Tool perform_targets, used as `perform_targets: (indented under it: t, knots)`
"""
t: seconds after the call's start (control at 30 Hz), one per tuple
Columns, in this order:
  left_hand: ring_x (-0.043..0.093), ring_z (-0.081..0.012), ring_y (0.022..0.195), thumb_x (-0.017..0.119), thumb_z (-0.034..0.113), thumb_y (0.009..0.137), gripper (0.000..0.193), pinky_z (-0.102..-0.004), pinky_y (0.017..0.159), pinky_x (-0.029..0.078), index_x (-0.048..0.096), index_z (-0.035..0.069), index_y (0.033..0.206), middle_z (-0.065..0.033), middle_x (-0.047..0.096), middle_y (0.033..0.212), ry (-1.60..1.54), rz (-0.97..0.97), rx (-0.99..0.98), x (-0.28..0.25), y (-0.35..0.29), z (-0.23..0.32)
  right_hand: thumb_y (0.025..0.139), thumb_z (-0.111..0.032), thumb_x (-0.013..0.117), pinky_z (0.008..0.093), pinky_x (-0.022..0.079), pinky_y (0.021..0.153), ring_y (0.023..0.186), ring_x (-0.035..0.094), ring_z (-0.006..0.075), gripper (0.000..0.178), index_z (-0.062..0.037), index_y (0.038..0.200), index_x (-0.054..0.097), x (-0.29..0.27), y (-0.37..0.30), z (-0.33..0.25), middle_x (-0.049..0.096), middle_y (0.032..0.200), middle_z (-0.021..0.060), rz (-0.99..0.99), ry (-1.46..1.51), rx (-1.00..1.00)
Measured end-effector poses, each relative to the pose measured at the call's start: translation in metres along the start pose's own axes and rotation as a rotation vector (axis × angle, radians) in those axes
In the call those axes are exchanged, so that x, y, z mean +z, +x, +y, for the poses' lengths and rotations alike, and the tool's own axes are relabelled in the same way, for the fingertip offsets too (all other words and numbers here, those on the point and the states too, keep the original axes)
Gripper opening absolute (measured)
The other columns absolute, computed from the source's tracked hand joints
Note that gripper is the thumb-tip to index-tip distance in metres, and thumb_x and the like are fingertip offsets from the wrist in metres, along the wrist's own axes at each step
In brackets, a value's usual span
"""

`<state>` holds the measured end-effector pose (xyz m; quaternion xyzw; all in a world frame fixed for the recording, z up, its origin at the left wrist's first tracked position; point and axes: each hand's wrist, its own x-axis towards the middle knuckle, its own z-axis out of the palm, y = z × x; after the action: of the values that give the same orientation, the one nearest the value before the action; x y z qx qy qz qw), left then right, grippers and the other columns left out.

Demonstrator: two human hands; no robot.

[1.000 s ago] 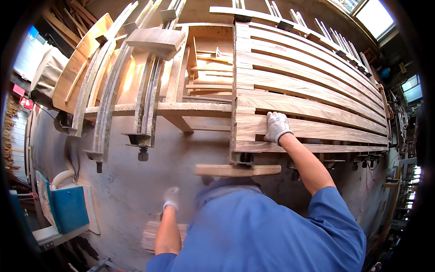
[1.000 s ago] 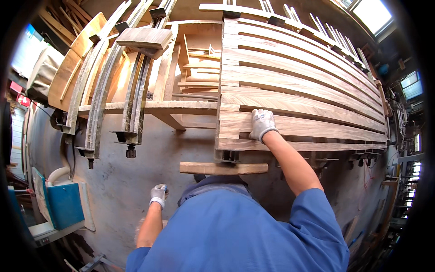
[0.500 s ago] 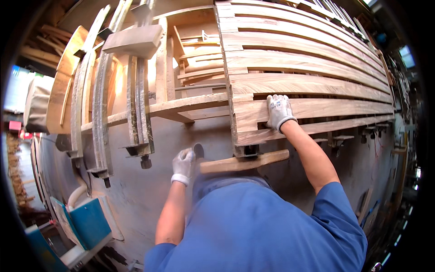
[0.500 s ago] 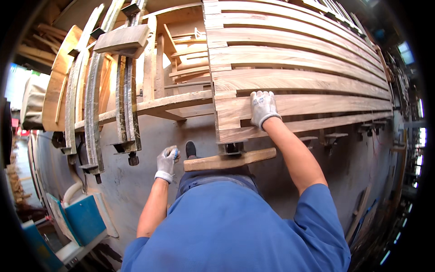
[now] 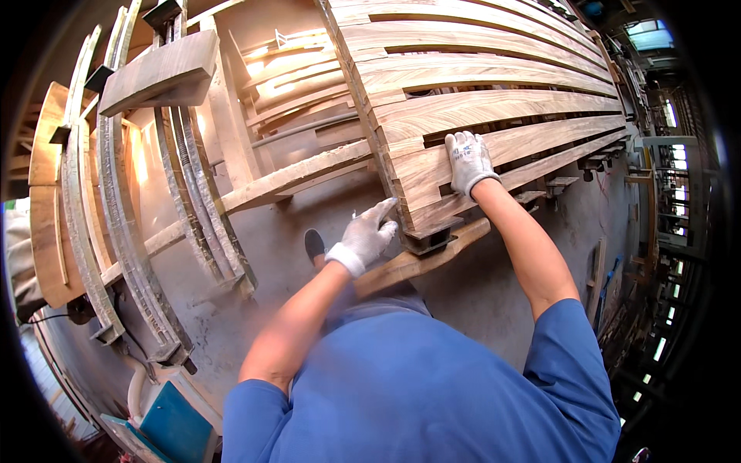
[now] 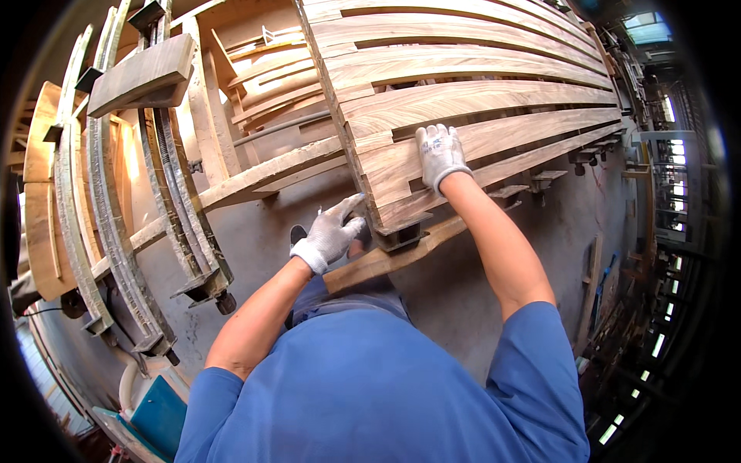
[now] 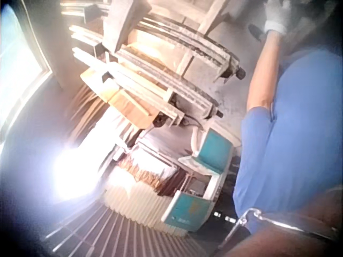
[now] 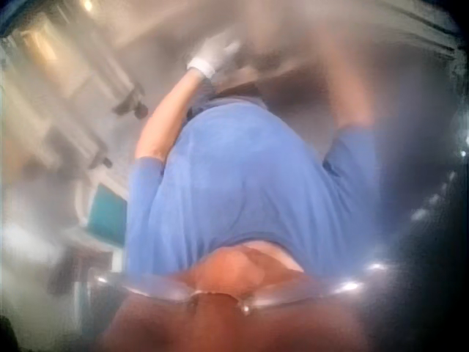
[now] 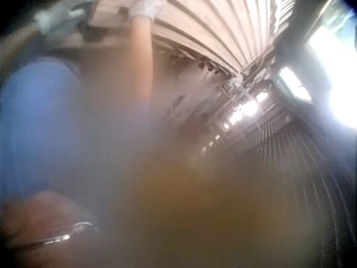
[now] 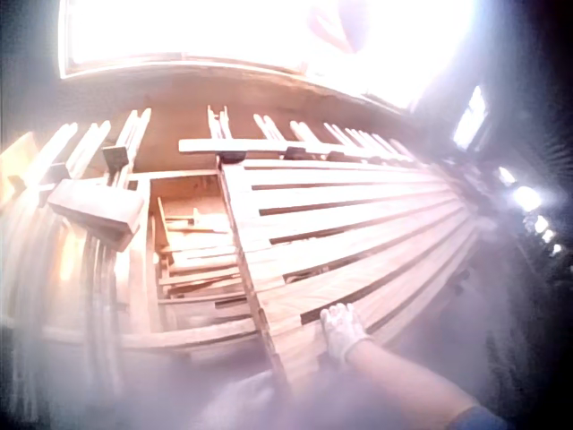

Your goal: The person assembles a wooden slatted structure by placing and aligning wooden planks on a workbench. They then use pliers to remove nails from small wooden blocks, separating the pieces and stacking them on the table.

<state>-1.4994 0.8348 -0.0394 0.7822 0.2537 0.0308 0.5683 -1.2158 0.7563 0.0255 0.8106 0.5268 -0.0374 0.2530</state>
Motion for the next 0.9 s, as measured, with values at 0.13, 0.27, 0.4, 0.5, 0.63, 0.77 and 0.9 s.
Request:
perform_targets:
  t: [0.13,0.27,0.4,0.5,0.63,0.77,0.9]
  knots:
    - [0.065,-0.0358,0.131,0.068,0.024,0.100,0.061,-0.0407,0.113,0.049,0.053,0.006,0.155,-0.0245,0.064,0.145,-0.086,-0.131,-0.130,0.000,0.008,0.010,0.075,-0.011,0.077,0.0467,0.044,0.113,0.127,0.056,0.0359,0.057,-0.0051,0.128,0.057,-0.003,0.000,0.000,0.060,0.129,0.0193,-0.040,0.104,0.029]
    - [0.061,-0.0366,0.137,0.068,0.023,0.099,0.062,-0.0397,0.116,0.046,0.052,0.002,0.155,-0.0245,0.060,0.151,-0.129,-0.059,-0.054,0.010,0.010,-0.002,0.075,-0.011,0.077,0.0461,0.044,0.114,0.128,0.055,0.0352,0.056,-0.0057,0.127,0.058,-0.007,0.002,-0.003,0.060,0.130,0.0179,-0.051,0.101,0.027]
    - [0.062,-0.0365,0.135,0.068,0.023,0.099,0.057,-0.0407,0.116,0.047,0.057,0.005,0.153,-0.0215,0.062,0.149,-0.094,-0.042,-0.059,0.014,0.009,-0.001,0.075,-0.011,0.078,0.0454,0.043,0.115,0.129,0.055,0.0355,0.059,-0.0051,0.130,0.057,-0.002,0.003,-0.002,0.059,0.130,0.0184,-0.020,0.095,0.016]
    - [0.063,-0.0367,0.132,0.068,0.023,0.099,0.056,-0.0412,0.114,0.048,0.058,0.007,0.151,-0.0217,0.063,0.148,-0.108,-0.036,-0.042,0.015,0.007,-0.004,0.074,-0.011,0.078,0.0454,0.042,0.115,0.130,0.054,0.0357,0.060,-0.0048,0.131,0.057,-0.001,0.003,-0.002,0.059,0.131,0.0191,-0.023,0.093,0.023]
    - [0.064,-0.0368,0.132,0.068,0.022,0.098,0.056,-0.0408,0.113,0.049,0.059,0.004,0.150,-0.0235,0.065,0.145,-0.157,-0.023,-0.127,0.003,0.009,0.000,0.074,-0.012,0.079,0.0463,0.042,0.116,0.130,0.054,0.0361,0.063,-0.0046,0.132,0.057,0.000,0.004,-0.001,0.059,0.132,0.0199,-0.063,0.097,0.036]
    - [0.065,-0.0361,0.132,0.069,0.021,0.098,0.056,-0.0404,0.113,0.049,0.059,0.003,0.150,-0.0241,0.066,0.144,-0.067,0.011,-0.086,0.009,0.013,-0.008,0.073,-0.012,0.079,0.0465,0.042,0.116,0.129,0.054,0.0364,0.065,-0.0045,0.133,0.057,0.004,0.002,0.001,0.059,0.131,0.0197,-0.015,0.107,0.023]
    - [0.066,-0.0385,0.128,0.070,0.023,0.098,0.054,-0.0413,0.111,0.052,0.061,0.008,0.149,-0.0219,0.067,0.142,-0.116,0.039,-0.037,0.020,0.015,-0.013,0.073,-0.011,0.079,0.0464,0.042,0.115,0.128,0.055,0.0363,0.065,-0.0045,0.133,0.057,0.004,0.001,0.000,0.059,0.130,0.0194,0.013,0.114,0.021]
